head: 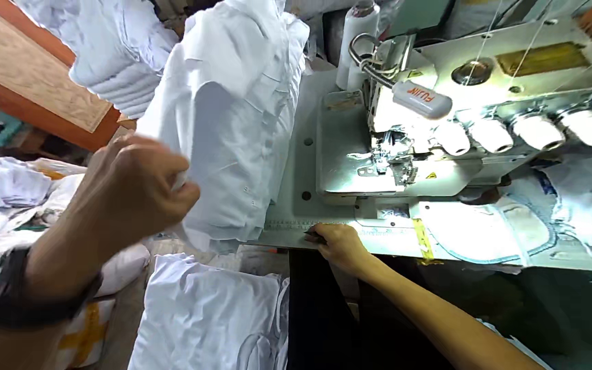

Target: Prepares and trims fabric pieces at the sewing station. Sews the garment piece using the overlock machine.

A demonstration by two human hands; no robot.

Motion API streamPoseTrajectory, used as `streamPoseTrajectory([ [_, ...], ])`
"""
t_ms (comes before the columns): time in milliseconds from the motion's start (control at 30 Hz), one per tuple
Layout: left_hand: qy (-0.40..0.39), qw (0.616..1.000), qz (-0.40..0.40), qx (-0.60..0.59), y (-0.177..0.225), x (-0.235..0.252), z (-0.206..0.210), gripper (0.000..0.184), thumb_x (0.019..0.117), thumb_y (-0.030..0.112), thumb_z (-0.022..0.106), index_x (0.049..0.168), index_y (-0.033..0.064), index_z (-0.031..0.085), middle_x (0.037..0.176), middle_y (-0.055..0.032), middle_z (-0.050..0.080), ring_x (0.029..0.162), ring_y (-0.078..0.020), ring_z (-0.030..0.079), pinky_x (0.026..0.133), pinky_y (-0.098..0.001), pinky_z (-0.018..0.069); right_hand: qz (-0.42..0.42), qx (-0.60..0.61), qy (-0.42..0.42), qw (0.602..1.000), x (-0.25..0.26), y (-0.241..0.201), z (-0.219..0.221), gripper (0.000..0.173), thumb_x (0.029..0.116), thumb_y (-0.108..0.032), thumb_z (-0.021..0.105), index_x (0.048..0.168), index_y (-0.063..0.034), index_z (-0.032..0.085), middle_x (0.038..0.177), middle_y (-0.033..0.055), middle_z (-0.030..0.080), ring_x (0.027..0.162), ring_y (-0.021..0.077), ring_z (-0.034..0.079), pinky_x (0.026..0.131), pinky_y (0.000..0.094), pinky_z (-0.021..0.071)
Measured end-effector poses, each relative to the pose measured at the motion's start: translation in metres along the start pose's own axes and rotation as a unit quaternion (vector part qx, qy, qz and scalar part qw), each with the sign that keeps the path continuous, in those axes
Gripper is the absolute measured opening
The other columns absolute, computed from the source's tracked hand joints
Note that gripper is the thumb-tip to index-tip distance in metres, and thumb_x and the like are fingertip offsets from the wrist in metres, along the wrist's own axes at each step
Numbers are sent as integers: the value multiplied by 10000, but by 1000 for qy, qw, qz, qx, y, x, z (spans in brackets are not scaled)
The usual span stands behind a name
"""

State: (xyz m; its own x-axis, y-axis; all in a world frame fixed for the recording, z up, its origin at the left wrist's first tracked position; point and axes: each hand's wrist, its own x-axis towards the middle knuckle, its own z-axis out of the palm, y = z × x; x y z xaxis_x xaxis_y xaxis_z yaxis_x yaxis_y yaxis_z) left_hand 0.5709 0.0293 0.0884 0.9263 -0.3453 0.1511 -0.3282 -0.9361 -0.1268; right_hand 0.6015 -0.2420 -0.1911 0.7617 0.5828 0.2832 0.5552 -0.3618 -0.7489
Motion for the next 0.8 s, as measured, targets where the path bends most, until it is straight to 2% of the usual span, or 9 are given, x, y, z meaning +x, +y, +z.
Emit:
streamPoseTrajectory([
  [100,-36,996,-81,5,40,-34,13,334,828,336,610,562,174,490,500,21,429,447,-168,472,415,-398,348,-74,177,36,981,18,-56,-17,243,987,-219,635,1013,-4,747,771,84,716,677,176,680,648,385,574],
  [200,-130,991,-37,-18,111,-30,3,382,894,335,547,572,133,514,489,-43,458,431,-246,518,393,-430,355,-26,426,4,904,47,-114,-38,343,982,-302,635,990,32,714,660,-29,585,570,-25,508,550,163,444],
  [300,-163,985,21,-60,136,-18,-22,477,1045,268,459,637,58,590,529,-104,528,466,-282,559,418,-436,377,85,573,21,815,61,-143,-48,151,943,-61,656,794,-36,645,631,-60,605,562,-40,580,536,154,507],
  [367,-44,999,15,10,100,-6,-13,353,1049,330,514,780,134,631,630,-31,570,530,-181,577,433,-352,418,1,539,73,839,51,-144,-46,119,922,24,595,812,-12,623,654,-50,604,590,-53,583,553,134,509],
  [467,-26,996,-51,68,52,41,8,423,845,109,769,1239,23,641,1226,-248,618,912,-501,655,592,-639,506,-206,318,59,923,27,-128,-60,115,873,-62,652,777,1,642,642,51,614,590,70,589,552,216,477],
  [533,39,993,-95,51,16,55,7,482,925,75,613,1394,0,530,1407,-301,548,1042,-561,640,744,-733,491,-212,104,91,967,17,-94,-90,90,877,-115,634,830,-60,686,693,35,654,631,119,635,576,288,519],
  [600,109,986,-124,33,-30,45,-16,435,1002,144,521,1380,-67,480,1298,-375,554,1082,-538,603,865,-698,463,-133,-49,168,976,26,-56,-113,107,890,-87,621,911,-53,721,644,34,629,541,144,596,487,317,479],
  [700,204,970,-135,1,-100,18,-20,339,1070,250,495,1333,47,565,1200,-123,640,1075,-138,637,902,-333,524,-64,-108,177,976,30,-57,-106,116,849,-26,659,950,-28,716,634,77,628,521,237,621,457,418,486],
  [800,308,950,-33,-37,-46,56,-1,292,1055,226,540,1125,-34,654,1009,-105,661,918,-87,638,790,-217,517,-131,36,21,991,-5,-71,-79,104,806,-45,686,906,-74,696,673,55,652,588,216,658,515,422,539],
])
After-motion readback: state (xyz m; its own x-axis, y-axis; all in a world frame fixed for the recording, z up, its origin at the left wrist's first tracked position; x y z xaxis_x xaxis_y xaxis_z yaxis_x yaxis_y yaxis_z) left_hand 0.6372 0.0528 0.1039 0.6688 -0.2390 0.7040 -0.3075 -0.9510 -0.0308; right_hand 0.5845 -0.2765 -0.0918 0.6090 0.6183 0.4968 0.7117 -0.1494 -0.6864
